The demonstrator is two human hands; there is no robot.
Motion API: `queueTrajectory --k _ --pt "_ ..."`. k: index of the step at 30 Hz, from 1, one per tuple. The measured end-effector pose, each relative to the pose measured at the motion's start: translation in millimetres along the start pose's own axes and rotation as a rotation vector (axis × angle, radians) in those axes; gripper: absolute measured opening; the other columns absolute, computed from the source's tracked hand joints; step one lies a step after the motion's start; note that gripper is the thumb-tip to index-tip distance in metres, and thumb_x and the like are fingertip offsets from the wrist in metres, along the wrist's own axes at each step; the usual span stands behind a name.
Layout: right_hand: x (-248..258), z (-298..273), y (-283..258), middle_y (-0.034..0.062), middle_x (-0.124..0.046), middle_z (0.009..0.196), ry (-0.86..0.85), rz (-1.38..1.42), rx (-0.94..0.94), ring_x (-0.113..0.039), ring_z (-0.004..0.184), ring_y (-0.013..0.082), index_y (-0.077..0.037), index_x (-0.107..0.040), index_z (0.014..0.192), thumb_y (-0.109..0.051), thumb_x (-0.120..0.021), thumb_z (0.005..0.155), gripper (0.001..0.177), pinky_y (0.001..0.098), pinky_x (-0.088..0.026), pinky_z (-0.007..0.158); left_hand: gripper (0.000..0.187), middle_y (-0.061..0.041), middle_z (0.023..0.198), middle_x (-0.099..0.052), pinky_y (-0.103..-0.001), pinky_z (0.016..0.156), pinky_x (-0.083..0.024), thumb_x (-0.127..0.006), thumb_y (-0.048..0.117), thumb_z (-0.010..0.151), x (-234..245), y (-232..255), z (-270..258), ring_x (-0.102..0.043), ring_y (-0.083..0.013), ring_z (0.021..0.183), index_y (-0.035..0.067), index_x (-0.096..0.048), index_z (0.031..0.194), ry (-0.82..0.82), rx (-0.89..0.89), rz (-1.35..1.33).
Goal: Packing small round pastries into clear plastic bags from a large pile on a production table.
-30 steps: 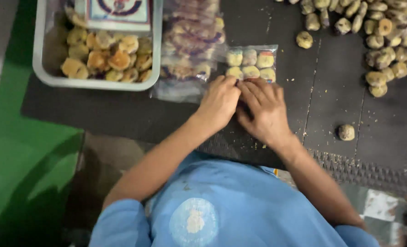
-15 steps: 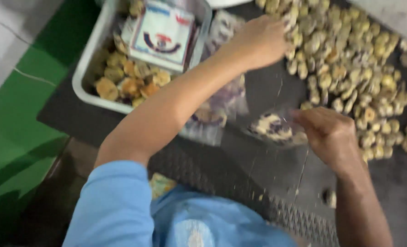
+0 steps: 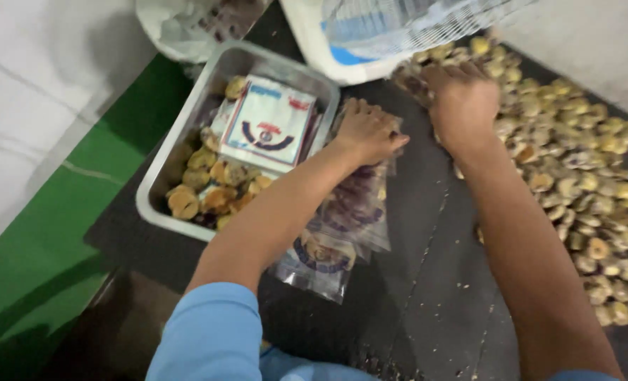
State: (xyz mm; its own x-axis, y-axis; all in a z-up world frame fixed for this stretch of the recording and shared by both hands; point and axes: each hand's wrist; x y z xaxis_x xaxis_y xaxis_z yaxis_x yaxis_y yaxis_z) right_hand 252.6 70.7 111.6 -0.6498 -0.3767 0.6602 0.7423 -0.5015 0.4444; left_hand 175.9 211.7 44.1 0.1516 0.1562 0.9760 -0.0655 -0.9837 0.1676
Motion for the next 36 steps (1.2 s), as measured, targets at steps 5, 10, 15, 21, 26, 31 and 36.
queueTrajectory --k 5,10,15,21,26,31,36 --pt "-69 -30 -64 -0.0017 -0.060 0.060 -0.467 -0.029 0.018 -0.063 0.058 0.0230 -0.033 -0.071 0.083 -0.029 -0.066 0.085 0.006 0.0364 -0.048 0.037 0.012 -0.008 0.071 -0.067 -0.053 0.070 -0.041 -0.061 0.021 0.069 -35 -3 -54 -0.059 -0.0367 0.078 0.020 -0.073 0.067 0.651 -0.223 0.116" --pt "-22 -31 -71 0.0011 -0.074 0.097 -0.355 0.197 0.021 -0.065 0.078 0.0310 -0.024 -0.072 0.116 -0.021 -0.055 0.092 0.029 0.0457 -0.051 0.054 0.015 -0.006 0.063 -0.060 -0.041 0.066 -0.050 -0.070 -0.002 0.072 1 -105 -147 -0.059 -0.0254 0.062 0.008 -0.062 0.064 0.535 -0.145 0.236" --pt "70 -74 -93 0.0002 -0.073 0.101 -0.354 0.431 -0.191 -0.065 0.097 0.0263 -0.022 -0.074 0.108 -0.022 -0.064 0.098 0.014 0.0436 -0.050 0.078 0.033 -0.004 0.092 -0.067 -0.039 0.078 -0.049 -0.080 0.028 0.072 -34 -156 -179 -0.064 -0.0246 0.089 0.013 -0.069 0.099 0.559 -0.138 0.423" --pt "177 -151 -137 0.0081 -0.070 0.112 -0.356 0.776 -0.439 -0.063 0.098 0.0264 -0.008 -0.068 0.117 -0.006 -0.063 0.095 0.023 0.0406 -0.043 0.078 0.050 -0.021 0.117 -0.062 -0.044 0.080 -0.057 -0.069 0.013 0.083 -20 -139 -182 -0.060 -0.0365 0.103 -0.007 -0.056 0.127 0.275 -0.232 0.492" --pt "224 -206 -171 0.0030 -0.072 0.109 -0.345 0.862 -0.706 -0.068 0.096 0.0188 -0.012 -0.070 0.112 -0.007 -0.061 0.093 0.021 0.0320 -0.047 0.086 0.020 -0.013 0.077 -0.061 -0.039 0.055 -0.056 -0.066 -0.014 0.064 -17 -143 -176 -0.062 -0.0294 0.071 0.002 -0.060 0.073 0.280 -0.368 0.428" --pt "245 -215 -180 0.0029 -0.071 0.090 -0.223 0.944 -0.886 -0.065 0.077 0.0119 -0.006 -0.072 0.105 -0.002 -0.065 0.092 0.015 0.0247 -0.050 0.081 0.022 -0.009 0.066 -0.060 -0.038 0.052 -0.043 -0.062 0.003 0.091 -9 -159 -163 -0.055 -0.0235 0.056 0.005 -0.058 0.069 0.444 -0.122 0.009" --pt "240 -229 -188 0.0022 -0.070 0.087 -0.205 0.983 -0.900 -0.065 0.078 0.0132 -0.007 -0.072 0.106 -0.003 -0.066 0.091 0.017 0.0264 -0.050 0.083 0.025 -0.008 0.067 -0.058 -0.036 0.055 -0.039 -0.073 0.012 0.092 2 -157 -168 -0.054 -0.0220 0.060 0.006 -0.053 0.078 0.511 -0.020 -0.272"
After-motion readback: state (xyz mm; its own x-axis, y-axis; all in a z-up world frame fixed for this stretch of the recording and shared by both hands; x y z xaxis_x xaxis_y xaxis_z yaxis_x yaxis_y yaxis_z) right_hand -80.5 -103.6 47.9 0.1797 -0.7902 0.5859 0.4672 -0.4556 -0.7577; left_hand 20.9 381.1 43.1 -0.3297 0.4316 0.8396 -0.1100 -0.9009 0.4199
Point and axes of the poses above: each hand's wrist, its own z-axis towards the middle knuckle, its own x-axis out of the back of the hand, y = z × x
